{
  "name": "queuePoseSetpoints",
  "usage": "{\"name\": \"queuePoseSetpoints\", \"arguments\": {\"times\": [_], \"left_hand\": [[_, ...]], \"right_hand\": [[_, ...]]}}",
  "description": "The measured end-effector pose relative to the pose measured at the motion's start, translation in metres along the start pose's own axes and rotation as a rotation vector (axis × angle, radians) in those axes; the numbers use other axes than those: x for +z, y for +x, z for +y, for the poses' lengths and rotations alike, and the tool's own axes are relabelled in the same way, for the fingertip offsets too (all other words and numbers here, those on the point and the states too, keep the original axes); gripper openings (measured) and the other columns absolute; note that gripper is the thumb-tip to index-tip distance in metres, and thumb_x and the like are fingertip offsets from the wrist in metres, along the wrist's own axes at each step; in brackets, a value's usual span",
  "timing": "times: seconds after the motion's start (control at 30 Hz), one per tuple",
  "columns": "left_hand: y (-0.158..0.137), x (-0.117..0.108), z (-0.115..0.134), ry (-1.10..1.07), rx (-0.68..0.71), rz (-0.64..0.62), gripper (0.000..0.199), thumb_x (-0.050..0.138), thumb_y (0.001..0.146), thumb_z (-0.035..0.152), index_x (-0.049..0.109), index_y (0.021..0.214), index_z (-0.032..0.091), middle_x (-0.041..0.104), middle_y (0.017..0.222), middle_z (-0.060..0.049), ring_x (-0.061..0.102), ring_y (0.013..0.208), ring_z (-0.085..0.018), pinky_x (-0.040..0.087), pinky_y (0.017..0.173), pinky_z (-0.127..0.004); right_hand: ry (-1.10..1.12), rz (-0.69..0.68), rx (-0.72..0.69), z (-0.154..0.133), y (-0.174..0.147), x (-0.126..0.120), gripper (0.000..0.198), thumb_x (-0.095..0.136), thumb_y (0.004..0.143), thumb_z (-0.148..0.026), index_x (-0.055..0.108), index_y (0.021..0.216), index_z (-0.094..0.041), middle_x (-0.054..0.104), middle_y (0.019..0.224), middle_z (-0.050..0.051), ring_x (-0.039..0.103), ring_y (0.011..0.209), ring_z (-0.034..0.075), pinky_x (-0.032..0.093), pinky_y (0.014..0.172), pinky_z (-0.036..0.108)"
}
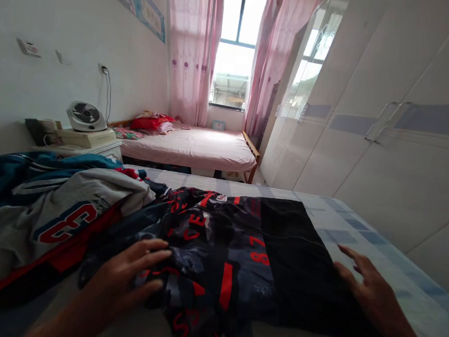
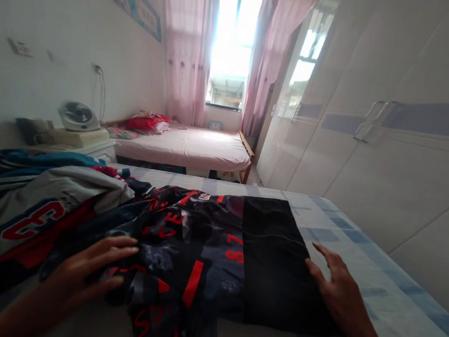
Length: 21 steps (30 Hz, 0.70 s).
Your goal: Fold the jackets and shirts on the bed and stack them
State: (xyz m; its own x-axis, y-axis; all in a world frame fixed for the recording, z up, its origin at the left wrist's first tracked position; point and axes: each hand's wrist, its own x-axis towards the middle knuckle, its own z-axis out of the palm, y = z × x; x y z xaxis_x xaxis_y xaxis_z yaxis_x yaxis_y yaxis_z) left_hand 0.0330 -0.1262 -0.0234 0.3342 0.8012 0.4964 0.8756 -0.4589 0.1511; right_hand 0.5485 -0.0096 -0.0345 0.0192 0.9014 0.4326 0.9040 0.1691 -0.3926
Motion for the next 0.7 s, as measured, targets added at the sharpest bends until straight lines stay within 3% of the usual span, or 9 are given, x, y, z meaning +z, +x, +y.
{"name": "queuePoseSetpoints", "arguments": {"times": [0.07, 0.17, 0.3, 0.43, 0.53, 0.63, 0.7], "left_hand": [[-0.027, 0.004, 0.011, 0.09, 0.135, -0.055, 0.063, 0.067, 0.073, 0.04, 0.048, 0.132, 0.033, 0.052, 0.136, -0.003, 0.054, 0.118, -0.024, 0.049, 0.093, -0.032], [-0.034, 0.01, 0.023, 0.216, 0.219, -0.107, 0.073, 0.068, 0.071, 0.031, 0.041, 0.138, 0.032, 0.046, 0.142, -0.005, 0.045, 0.127, -0.028, 0.043, 0.1, -0.041], [-0.011, 0.027, 0.036, 0.223, 0.281, -0.067, 0.057, 0.059, 0.08, 0.018, 0.045, 0.133, 0.034, 0.05, 0.139, -0.004, 0.045, 0.127, -0.023, 0.033, 0.107, -0.044], [0.02, 0.042, 0.043, 0.054, 0.282, -0.009, 0.025, 0.052, 0.087, 0.019, 0.062, 0.109, 0.027, 0.068, 0.11, -0.003, 0.062, 0.103, -0.019, 0.039, 0.101, -0.04], [0.054, 0.03, 0.043, -0.137, 0.144, -0.028, 0.022, 0.045, 0.09, 0.02, 0.064, 0.101, 0.021, 0.07, 0.097, -0.003, 0.064, 0.091, -0.017, 0.044, 0.093, -0.036], [0.087, -0.007, 0.047, -0.393, -0.165, 0.061, 0.031, 0.038, 0.091, 0.028, 0.064, 0.105, 0.018, 0.069, 0.098, -0.004, 0.064, 0.089, -0.017, 0.049, 0.08, -0.027], [0.096, -0.037, 0.055, -0.526, -0.266, 0.067, 0.035, 0.037, 0.091, 0.033, 0.066, 0.104, 0.018, 0.07, 0.093, -0.002, 0.064, 0.085, -0.017, 0.049, 0.075, -0.024]], "right_hand": [[-0.023, -0.051, -0.149, 0.007, -0.03, -0.004, 0.053, 0.048, 0.081, -0.054, 0.05, 0.127, -0.027, 0.054, 0.131, 0.007, 0.054, 0.116, 0.03, 0.045, 0.095, 0.045], [-0.13, -0.138, -0.35, 0.008, -0.053, -0.006, 0.062, 0.059, 0.073, -0.056, 0.05, 0.129, -0.031, 0.052, 0.136, 0.006, 0.047, 0.124, 0.033, 0.045, 0.096, 0.048], [-0.22, -0.176, -0.452, 0.004, -0.056, 0.005, 0.052, 0.059, 0.074, -0.046, 0.057, 0.124, -0.029, 0.057, 0.13, 0.007, 0.047, 0.124, 0.033, 0.044, 0.095, 0.05], [-0.183, -0.18, -0.397, -0.002, -0.04, 0.018, 0.032, 0.047, 0.083, -0.034, 0.066, 0.108, -0.027, 0.065, 0.117, 0.006, 0.054, 0.117, 0.028, 0.045, 0.094, 0.047], [-0.097, -0.135, -0.311, -0.019, -0.015, 0.01, 0.033, 0.04, 0.083, -0.034, 0.067, 0.099, -0.022, 0.069, 0.106, 0.008, 0.062, 0.103, 0.027, 0.047, 0.089, 0.045], [-0.068, -0.025, -0.221, -0.046, 0.014, -0.02, 0.037, 0.037, 0.081, -0.04, 0.064, 0.096, -0.02, 0.07, 0.102, 0.01, 0.064, 0.096, 0.03, 0.049, 0.086, 0.048], [-0.062, 0.071, -0.172, -0.056, 0.026, -0.044, 0.038, 0.035, 0.081, -0.043, 0.062, 0.097, -0.023, 0.068, 0.107, 0.01, 0.062, 0.099, 0.032, 0.047, 0.088, 0.05]]}}
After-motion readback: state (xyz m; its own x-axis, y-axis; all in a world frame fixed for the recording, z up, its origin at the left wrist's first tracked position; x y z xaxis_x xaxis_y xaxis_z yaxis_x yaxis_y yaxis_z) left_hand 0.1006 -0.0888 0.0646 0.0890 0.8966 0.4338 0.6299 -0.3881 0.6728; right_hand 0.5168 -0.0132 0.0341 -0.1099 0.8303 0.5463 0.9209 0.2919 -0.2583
